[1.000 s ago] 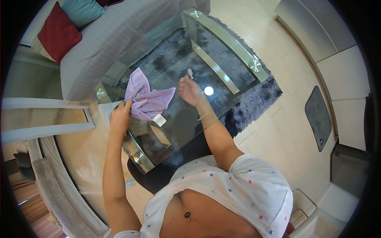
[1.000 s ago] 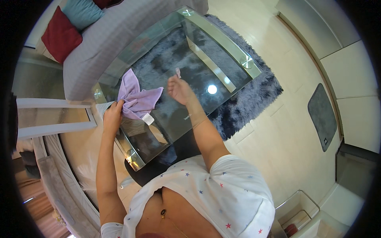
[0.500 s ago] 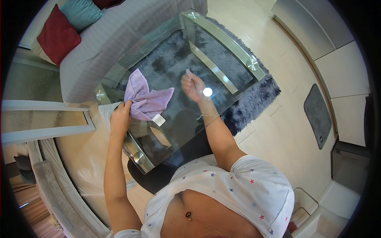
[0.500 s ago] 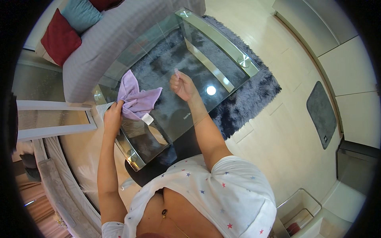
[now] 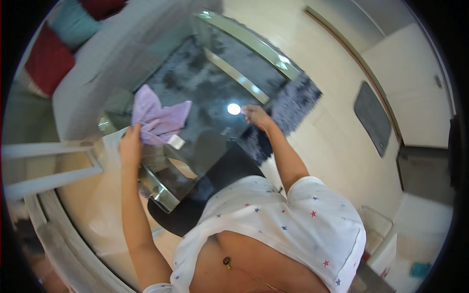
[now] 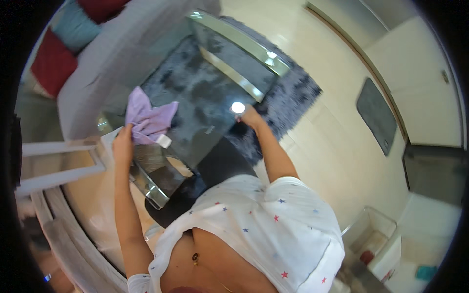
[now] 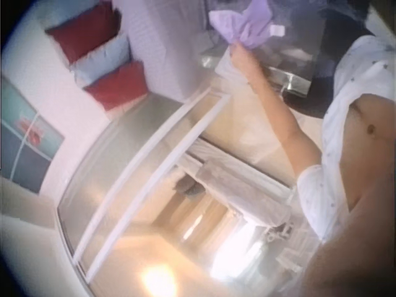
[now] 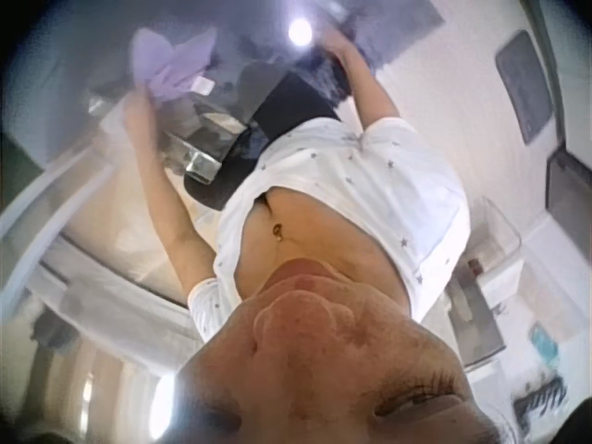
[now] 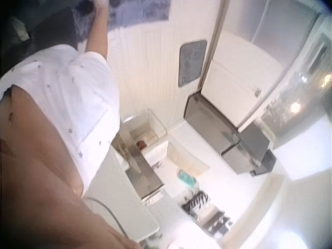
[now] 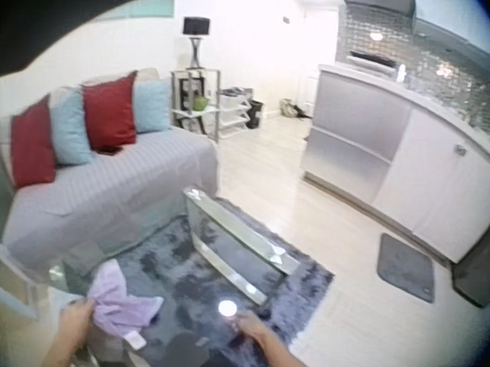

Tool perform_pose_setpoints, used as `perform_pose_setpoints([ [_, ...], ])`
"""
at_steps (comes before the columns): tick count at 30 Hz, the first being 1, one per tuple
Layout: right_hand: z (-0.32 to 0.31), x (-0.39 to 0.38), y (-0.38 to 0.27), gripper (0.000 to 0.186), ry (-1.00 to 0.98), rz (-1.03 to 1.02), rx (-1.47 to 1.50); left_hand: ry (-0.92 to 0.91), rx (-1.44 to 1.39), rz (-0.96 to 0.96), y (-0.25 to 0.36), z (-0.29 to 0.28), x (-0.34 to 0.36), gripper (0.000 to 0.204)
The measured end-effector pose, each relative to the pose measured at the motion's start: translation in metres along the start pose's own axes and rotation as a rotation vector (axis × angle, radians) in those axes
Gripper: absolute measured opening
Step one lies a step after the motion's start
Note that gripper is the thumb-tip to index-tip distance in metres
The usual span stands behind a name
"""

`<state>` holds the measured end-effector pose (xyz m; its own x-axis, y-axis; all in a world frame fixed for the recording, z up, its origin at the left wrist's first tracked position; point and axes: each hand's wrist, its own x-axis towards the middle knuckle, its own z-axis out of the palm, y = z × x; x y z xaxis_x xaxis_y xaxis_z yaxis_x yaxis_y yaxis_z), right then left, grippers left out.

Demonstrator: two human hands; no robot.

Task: The person wipes a cutting board and a kitchen counter with a cloth, then cleans a dining table, a coffee table, and a sliding door frame, before replacing a vase on the table.

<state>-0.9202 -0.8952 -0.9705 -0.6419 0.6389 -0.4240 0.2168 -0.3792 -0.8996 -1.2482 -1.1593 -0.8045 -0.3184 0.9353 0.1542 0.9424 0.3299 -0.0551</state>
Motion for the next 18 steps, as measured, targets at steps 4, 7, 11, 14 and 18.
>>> perform_pose_setpoints([
  [4, -0.101, -0.065, 0.011, 0.013, 0.192, 0.052, 0.096, -0.016, 0.025, -0.05, 0.004, -0.002, -0.001, 0.032],
  [7, -0.125, -0.108, -0.007, 0.013, 0.262, 0.179, 0.127, 0.03, 0.019, -0.047, 0.008, -0.004, 0.0, 0.031],
  [11, -0.126, -0.126, -0.014, 0.01, 0.325, 0.035, 0.268, 0.072, -0.001, -0.02, 0.008, -0.005, 0.001, 0.03],
  [14, -0.117, -0.123, -0.022, 0.008, 0.275, 0.015, 0.386, 0.092, 0.021, -0.027, 0.005, -0.003, -0.001, 0.03],
  [18, -0.126, -0.119, -0.017, 0.015, 0.309, -0.109, 0.241, 0.111, -0.014, -0.023, 0.01, -0.002, 0.001, 0.028],
])
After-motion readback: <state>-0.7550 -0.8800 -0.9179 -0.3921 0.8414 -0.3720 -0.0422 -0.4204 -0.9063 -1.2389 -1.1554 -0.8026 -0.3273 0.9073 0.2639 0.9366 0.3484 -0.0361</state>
